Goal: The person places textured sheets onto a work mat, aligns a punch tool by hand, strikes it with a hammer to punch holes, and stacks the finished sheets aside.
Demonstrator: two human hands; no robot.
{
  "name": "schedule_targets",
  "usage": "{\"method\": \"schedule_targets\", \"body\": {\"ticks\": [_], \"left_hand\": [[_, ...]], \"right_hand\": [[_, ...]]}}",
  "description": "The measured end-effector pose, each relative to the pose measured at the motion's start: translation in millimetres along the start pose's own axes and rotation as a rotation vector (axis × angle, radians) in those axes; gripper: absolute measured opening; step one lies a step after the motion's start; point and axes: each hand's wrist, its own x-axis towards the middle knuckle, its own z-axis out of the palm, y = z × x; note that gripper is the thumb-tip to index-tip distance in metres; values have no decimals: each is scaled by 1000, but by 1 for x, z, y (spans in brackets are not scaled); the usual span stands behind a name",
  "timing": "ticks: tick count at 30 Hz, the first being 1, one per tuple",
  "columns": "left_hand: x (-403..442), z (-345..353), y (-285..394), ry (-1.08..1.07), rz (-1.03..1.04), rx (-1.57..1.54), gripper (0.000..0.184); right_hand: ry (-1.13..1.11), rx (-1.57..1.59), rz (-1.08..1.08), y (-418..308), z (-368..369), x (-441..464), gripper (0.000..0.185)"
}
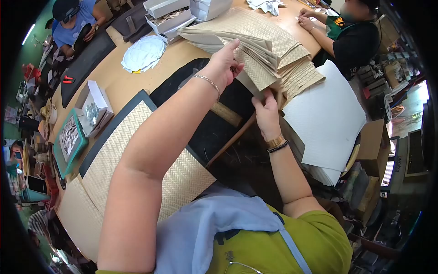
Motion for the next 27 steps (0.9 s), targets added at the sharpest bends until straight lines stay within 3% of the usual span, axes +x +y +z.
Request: {"method": "schedule_targets", "body": {"ticks": [3,7,8,10,13,17,18,22,25,26,27], "left_hand": [[-1,-1,-6,-62,-28,44,36],[1,-4,-26,-42,-38,153,43],[-1,-8,-29,-49,-50,139,46],[-9,-9,-32,-33,-51,157,62],[-12,-16,-23,-56,-171,146,70],[1,-20,-27,-35,-106,274,60],[7,-17,-26,-24,-98,217,41],[16,-9,-10,-70,8,264,18],[24,-4,-1,-81,63,208,15],[26,-3,-1,-65,88,176,14],[21,-2,0,-56,96,157,13]], "right_hand": [[43,-372,151,1,-12,8,49],[184,371,242,2,-15,16,48],[303,486,412,-16,-14,13,42],[382,638,479,-16,-19,15,35],[520,810,578,2,-30,27,28],[545,883,637,-14,-25,33,24],[542,841,622,4,-30,39,22],[471,822,733,12,-27,49,22],[312,828,663,8,-15,54,23],[398,763,704,3,-11,57,25],[340,746,653,3,-10,59,24]]}}
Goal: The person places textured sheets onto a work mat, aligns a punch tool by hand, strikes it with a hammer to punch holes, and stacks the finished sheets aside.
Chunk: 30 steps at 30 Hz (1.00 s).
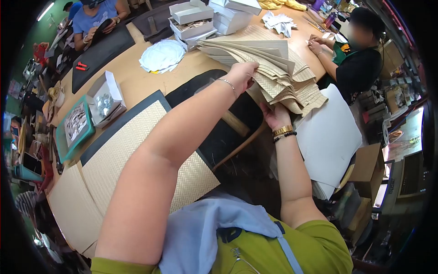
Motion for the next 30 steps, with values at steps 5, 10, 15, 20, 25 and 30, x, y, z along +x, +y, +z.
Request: {"method": "schedule_targets", "body": {"ticks": [5,10,15,20,25,30], "left_hand": [[1,6,14,62,4,-9,12],[3,4,40,75,13,-14,13],[-34,-24,41,-18,-5,141,24],[-44,-75,-17,104,-172,45,27],[-57,-60,-49,125,-67,11,34],[-30,-42,-46,98,-119,-117,23]], "right_hand": [[-121,-61,-95,-10,13,-6,23],[-278,48,-21,-9,34,-37,28],[-336,-20,-34,0,32,-48,27],[-484,228,169,8,15,-26,48],[-807,232,158,-1,8,13,48],[-610,178,229,-25,17,-16,44]]}}
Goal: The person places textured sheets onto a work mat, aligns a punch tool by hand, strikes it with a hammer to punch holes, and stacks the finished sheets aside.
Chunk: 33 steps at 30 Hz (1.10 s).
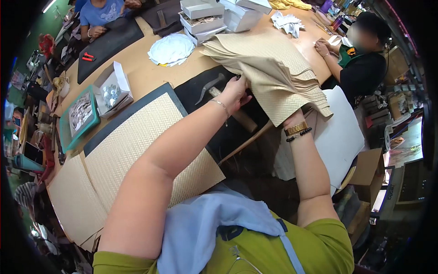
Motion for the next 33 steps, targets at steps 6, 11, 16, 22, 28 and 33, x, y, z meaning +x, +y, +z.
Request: {"method": "schedule_targets", "body": {"ticks": [6,11,16,22,28,33], "left_hand": [[26,-9,-20,-347,-28,-502,29],[39,-2,-34,-295,59,-583,33],[54,8,-31,-39,-19,-149,21],[33,18,-14,117,-115,-8,7],[40,18,-23,148,-66,-16,9],[26,7,-16,-182,83,-51,22]], "right_hand": [[23,-32,35,-6,4,-9,44],[92,30,69,-4,-17,0,36],[167,-184,153,-5,1,-17,45],[218,-1108,319,-56,24,-20,98],[302,-340,217,-21,27,-35,113],[159,-282,167,-10,26,-54,101]]}}
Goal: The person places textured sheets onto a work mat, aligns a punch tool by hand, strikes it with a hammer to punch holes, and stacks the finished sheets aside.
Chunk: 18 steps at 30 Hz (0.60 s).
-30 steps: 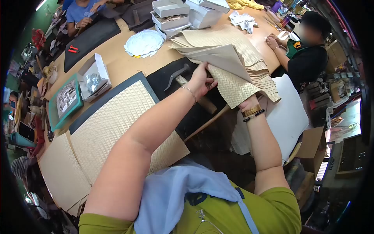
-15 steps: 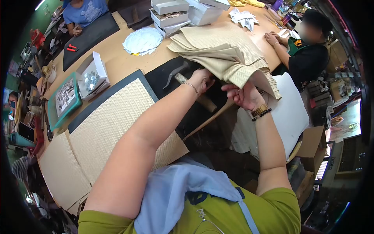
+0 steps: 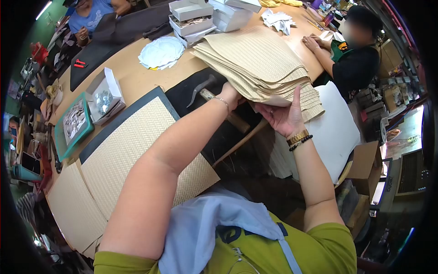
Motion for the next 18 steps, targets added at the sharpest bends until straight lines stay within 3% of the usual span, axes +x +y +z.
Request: {"method": "schedule_targets", "body": {"ticks": [3,4,7,8,9,12,13,15,18], "left_hand": [[2,-2,5,-32,54,177,26],[-1,6,-1,-22,213,-11,31],[-8,9,5,-13,194,279,33],[-10,8,8,-5,188,376,34],[0,13,-2,17,232,-230,30],[17,2,-13,158,121,328,18],[0,14,-8,286,148,325,17],[-7,17,-7,206,41,373,22],[-29,16,3,187,1,356,16]], "right_hand": [[98,47,-178,4,8,11,89],[75,111,-221,4,13,18,79],[190,101,-208,2,18,46,70],[309,164,-207,-3,17,61,58],[336,83,-263,-9,16,73,53],[372,-72,-384,-44,-4,107,41],[353,-67,-398,-62,-17,119,37],[360,-149,-537,-90,-35,137,36],[389,-88,-502,-111,-31,129,30]]}}
